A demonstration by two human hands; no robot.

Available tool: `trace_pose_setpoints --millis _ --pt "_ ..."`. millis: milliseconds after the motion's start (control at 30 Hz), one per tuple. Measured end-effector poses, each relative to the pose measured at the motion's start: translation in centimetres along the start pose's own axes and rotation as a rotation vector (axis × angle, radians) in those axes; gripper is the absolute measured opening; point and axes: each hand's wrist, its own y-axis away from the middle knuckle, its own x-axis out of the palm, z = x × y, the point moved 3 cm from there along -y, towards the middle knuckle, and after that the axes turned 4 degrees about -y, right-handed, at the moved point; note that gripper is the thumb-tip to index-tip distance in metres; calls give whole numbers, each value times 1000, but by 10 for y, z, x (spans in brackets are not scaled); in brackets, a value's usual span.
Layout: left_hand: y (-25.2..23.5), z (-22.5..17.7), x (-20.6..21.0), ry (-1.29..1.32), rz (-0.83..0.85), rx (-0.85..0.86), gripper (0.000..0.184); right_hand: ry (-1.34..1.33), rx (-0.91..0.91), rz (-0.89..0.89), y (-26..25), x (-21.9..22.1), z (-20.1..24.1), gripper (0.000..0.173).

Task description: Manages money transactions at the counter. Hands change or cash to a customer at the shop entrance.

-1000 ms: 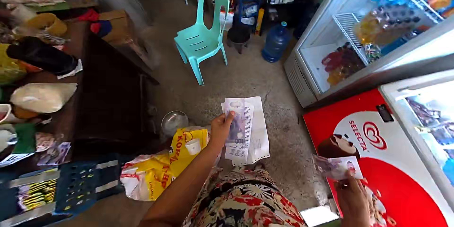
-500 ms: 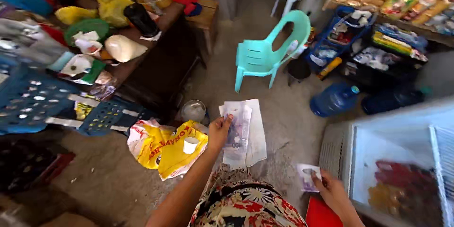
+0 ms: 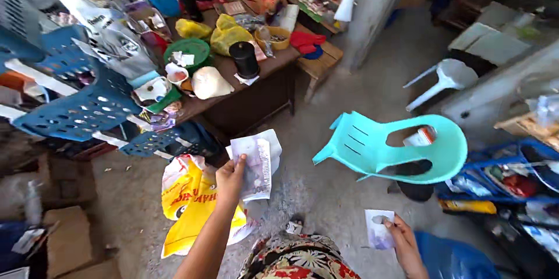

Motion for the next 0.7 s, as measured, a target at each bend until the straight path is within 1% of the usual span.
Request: trace_pose_setpoints --millis 67,167,200,233,333,400,467,500,567,633,700 --pt "-18 -13 18 32 -30 14 24 -145 25 23 -49 -14 14 25" --pt "-44 -27 43 76 -126 45 23 -332 26 231 -134 -34 16 15" --pt "-50 -33 51 90 -173 45 23 -387 45 274 -164 -38 15 14" --pt "-57 -40 57 107 -223 38 22 -425 69 268 -195 -39 15 14" --pt "-80 -73 67 141 -343 43 23 -414 177 77 -288 -33 23 22" --pt "-95 -94 63 129 -411 95 22 -415 186 35 -355 -22 36 26" --pt "-112 -115 51 147 -507 123 22 -434 179 64 -423 -7 50 30" --pt "-122 -121 43 164 -552 134 22 -463 167 116 -457 5 57 35" --pt "-148 -122 23 196 -615 172 20 -526 107 303 -522 31 72 40" --pt "-183 -125 5 219 -650 236 19 -585 6 472 -583 61 82 38" --pt "-219 -141 -2 243 -699 287 17 -678 -36 524 -635 99 93 38"
